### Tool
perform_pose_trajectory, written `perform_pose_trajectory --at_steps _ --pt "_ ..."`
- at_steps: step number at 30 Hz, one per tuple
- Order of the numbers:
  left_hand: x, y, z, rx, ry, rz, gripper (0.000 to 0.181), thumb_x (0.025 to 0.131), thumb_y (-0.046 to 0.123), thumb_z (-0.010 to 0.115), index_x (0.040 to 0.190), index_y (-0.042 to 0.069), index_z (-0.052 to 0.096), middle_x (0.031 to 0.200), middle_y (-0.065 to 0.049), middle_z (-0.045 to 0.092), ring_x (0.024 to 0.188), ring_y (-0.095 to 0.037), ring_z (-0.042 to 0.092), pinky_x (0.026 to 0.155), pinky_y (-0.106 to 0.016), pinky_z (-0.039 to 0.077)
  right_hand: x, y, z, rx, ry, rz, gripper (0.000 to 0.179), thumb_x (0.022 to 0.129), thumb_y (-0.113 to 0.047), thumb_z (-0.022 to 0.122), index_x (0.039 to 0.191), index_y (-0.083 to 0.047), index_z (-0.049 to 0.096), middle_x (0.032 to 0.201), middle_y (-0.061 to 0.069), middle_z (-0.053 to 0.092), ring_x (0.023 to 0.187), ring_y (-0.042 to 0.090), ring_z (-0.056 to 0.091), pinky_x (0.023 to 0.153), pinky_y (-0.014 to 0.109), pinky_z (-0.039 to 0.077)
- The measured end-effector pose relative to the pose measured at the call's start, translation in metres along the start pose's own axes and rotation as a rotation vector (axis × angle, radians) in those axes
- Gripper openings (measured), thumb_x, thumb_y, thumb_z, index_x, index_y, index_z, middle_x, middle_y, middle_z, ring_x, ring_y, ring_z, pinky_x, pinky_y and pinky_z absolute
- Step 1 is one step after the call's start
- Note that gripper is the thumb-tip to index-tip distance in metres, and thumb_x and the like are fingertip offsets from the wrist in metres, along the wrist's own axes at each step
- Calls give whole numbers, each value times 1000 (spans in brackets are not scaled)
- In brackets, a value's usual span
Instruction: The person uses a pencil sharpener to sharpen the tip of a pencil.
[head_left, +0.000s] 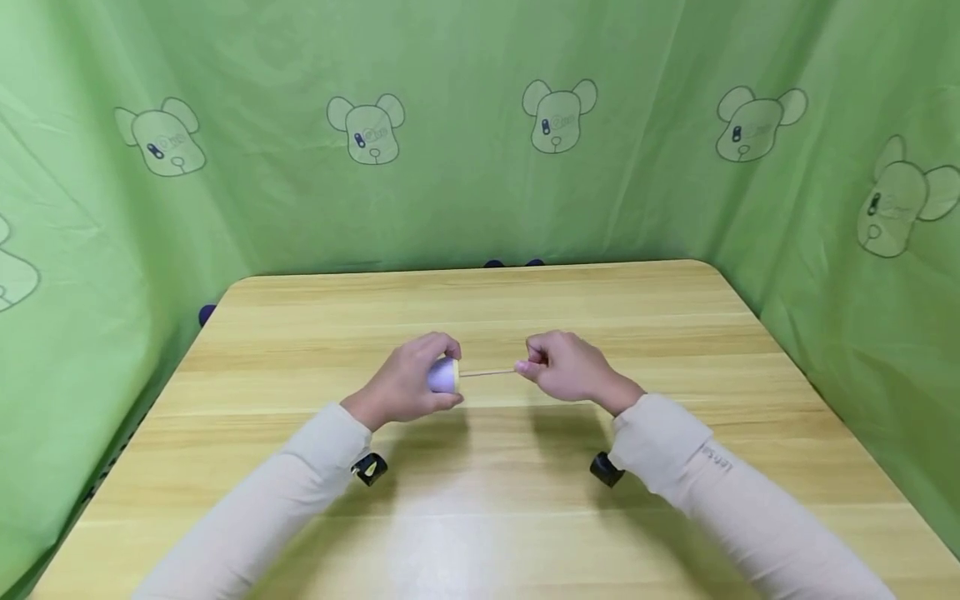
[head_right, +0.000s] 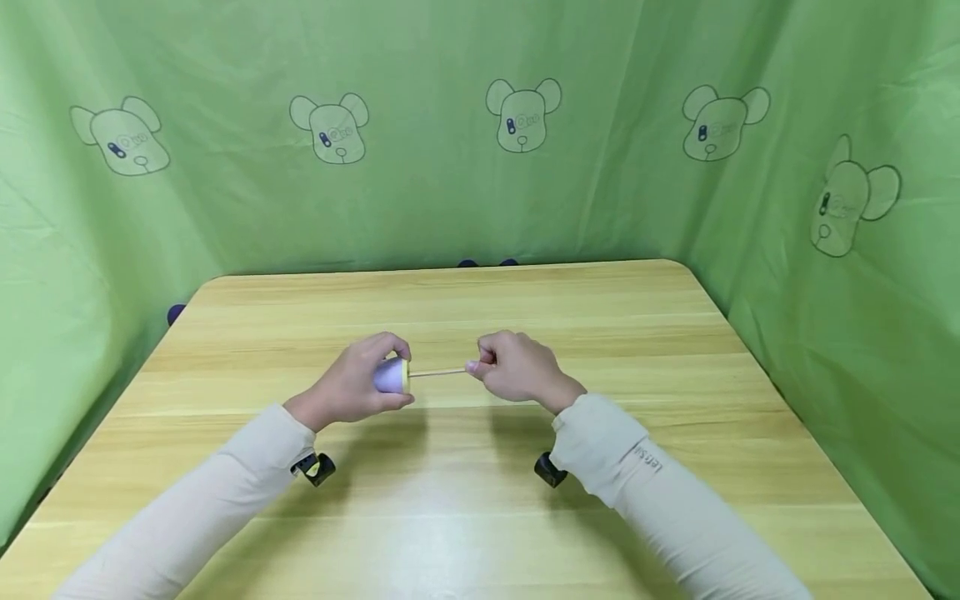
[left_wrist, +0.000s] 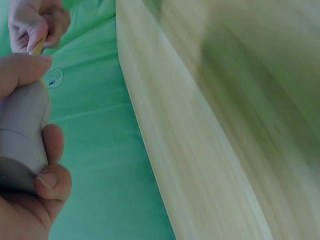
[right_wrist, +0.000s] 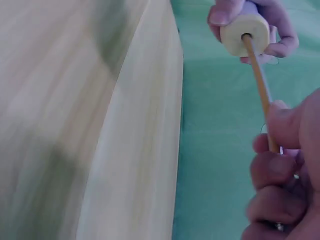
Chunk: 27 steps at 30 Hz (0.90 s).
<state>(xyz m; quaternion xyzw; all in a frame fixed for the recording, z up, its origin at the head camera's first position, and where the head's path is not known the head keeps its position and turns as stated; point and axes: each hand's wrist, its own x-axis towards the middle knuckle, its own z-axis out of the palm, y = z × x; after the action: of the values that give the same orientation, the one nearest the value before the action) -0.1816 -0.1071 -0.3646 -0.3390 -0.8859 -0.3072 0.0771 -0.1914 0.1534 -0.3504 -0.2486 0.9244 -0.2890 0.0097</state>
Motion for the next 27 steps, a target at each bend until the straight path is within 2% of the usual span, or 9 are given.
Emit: perform_pose_trajectory --at_steps 2,4,7,9,11,16,21,24,27 --pt "1 0 0 -18 9 -5 49 69 15 87 105 7 55 104 -6 60 88 -21 58 69 -28 52 0 0 -1 -25 32 -23 30 92 -21 66 67 -15 50 55 -5 43 48 12 37 47 27 28" --pt "2 0 -2 -67 5 -39 49 69 14 87 105 7 55 104 -5 60 87 -21 57 68 -29 52 -1 0 1 -65 91 -57 24 90 -24 70 72 -15 56 60 -5 51 53 13 45 49 30 36" --pt "4 0 -5 -157 -23 -116 49 68 13 88 105 9 55 105 -7 60 87 -23 57 66 -30 52 -3 0 6 -74 179 -87 15 87 -24 74 84 -12 65 82 -1 61 70 18 57 62 35 48" --pt "5 1 -7 -206 -47 -164 49 69 13 87 104 10 54 106 -9 60 85 -24 57 65 -31 52 -4 1 10 -73 242 -104 16 85 -22 77 90 -10 68 96 3 60 82 21 59 72 39 49" --pt "7 1 -8 -239 -64 -197 49 69 14 87 104 12 53 105 -11 60 83 -25 58 64 -31 53 -5 1 13 -78 319 -120 16 83 -21 78 91 -10 70 103 6 58 88 24 58 80 42 43" --pt "10 0 -10 -283 -79 -227 48 70 15 85 104 13 51 100 -12 59 78 -24 59 62 -32 53 -4 2 22 -142 530 -185 15 79 -22 81 83 -12 71 97 6 60 91 27 55 81 52 25" --pt "13 -2 -16 -338 -127 -241 48 71 15 84 105 13 50 100 -13 57 76 -24 58 60 -32 52 -4 4 30 -148 611 -279 13 80 -16 79 83 -11 68 86 2 66 83 25 58 81 52 28" --pt "14 -3 -23 -465 -185 -300 46 73 13 82 106 11 49 99 -14 54 70 -23 57 53 -29 49 -4 6 32 -163 650 -358 12 80 -14 78 84 -10 68 81 2 67 76 24 60 79 48 35" --pt "14 -3 -29 -639 -258 -381 43 77 10 78 108 7 47 93 -15 52 61 -22 55 45 -26 41 -4 7 35 -187 706 -441 12 80 -15 78 84 -8 69 79 4 67 72 26 61 75 46 41"
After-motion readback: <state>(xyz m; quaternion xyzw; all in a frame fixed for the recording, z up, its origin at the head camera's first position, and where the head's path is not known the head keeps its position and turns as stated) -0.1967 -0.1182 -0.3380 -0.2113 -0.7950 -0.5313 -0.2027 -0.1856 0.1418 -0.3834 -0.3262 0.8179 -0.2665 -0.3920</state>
